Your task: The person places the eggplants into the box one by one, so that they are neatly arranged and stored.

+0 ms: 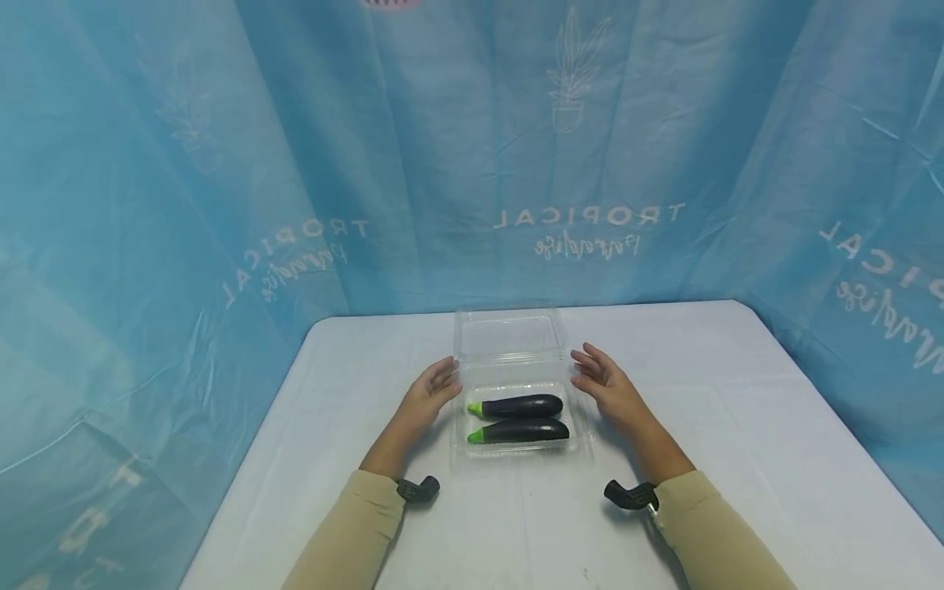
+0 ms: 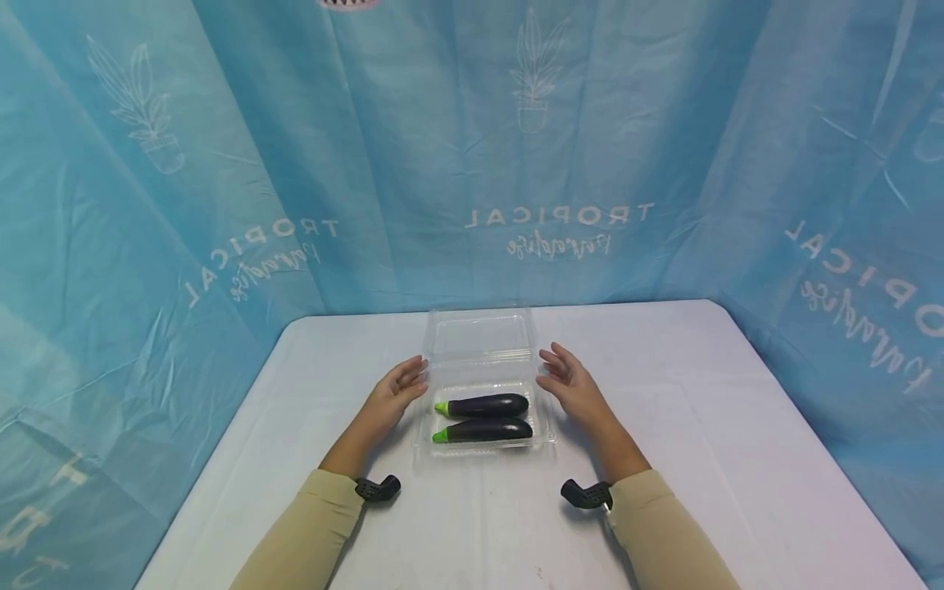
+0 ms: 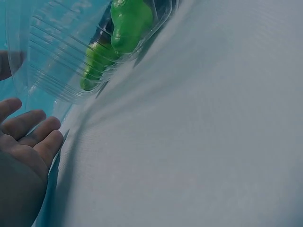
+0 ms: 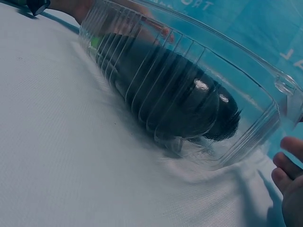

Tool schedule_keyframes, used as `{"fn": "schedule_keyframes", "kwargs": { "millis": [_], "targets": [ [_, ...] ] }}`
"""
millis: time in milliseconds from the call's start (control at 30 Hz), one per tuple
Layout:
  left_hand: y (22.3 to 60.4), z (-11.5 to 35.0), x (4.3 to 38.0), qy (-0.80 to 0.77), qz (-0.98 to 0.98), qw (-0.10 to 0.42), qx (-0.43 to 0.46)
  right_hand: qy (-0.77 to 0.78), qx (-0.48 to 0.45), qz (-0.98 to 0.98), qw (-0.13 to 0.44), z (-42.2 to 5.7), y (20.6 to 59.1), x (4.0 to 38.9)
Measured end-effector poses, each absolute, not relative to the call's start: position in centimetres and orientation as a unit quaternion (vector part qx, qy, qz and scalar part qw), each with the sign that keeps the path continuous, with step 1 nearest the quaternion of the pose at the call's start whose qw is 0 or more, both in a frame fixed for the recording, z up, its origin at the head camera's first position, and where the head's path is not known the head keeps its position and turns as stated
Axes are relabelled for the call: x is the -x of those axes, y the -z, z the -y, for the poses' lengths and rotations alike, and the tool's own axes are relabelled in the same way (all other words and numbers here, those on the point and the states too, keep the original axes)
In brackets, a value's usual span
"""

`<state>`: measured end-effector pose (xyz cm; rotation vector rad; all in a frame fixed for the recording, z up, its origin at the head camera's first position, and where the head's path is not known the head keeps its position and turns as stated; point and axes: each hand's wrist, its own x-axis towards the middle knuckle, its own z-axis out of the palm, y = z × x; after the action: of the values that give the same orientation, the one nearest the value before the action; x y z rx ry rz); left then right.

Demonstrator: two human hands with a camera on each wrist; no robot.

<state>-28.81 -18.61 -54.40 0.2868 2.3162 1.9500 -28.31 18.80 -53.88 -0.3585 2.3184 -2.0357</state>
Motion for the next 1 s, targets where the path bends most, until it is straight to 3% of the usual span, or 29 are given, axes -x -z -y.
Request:
{"fn": "schedule_keyframes", "kwargs": {
  "millis": [1000],
  "targets": [
    [54.32,18.04,28.68,-0.665,-0.738,0.031,-0.109,0.669,0.139,-0.729,0.034,-18.49,54.72,29.26]
  ]
}}
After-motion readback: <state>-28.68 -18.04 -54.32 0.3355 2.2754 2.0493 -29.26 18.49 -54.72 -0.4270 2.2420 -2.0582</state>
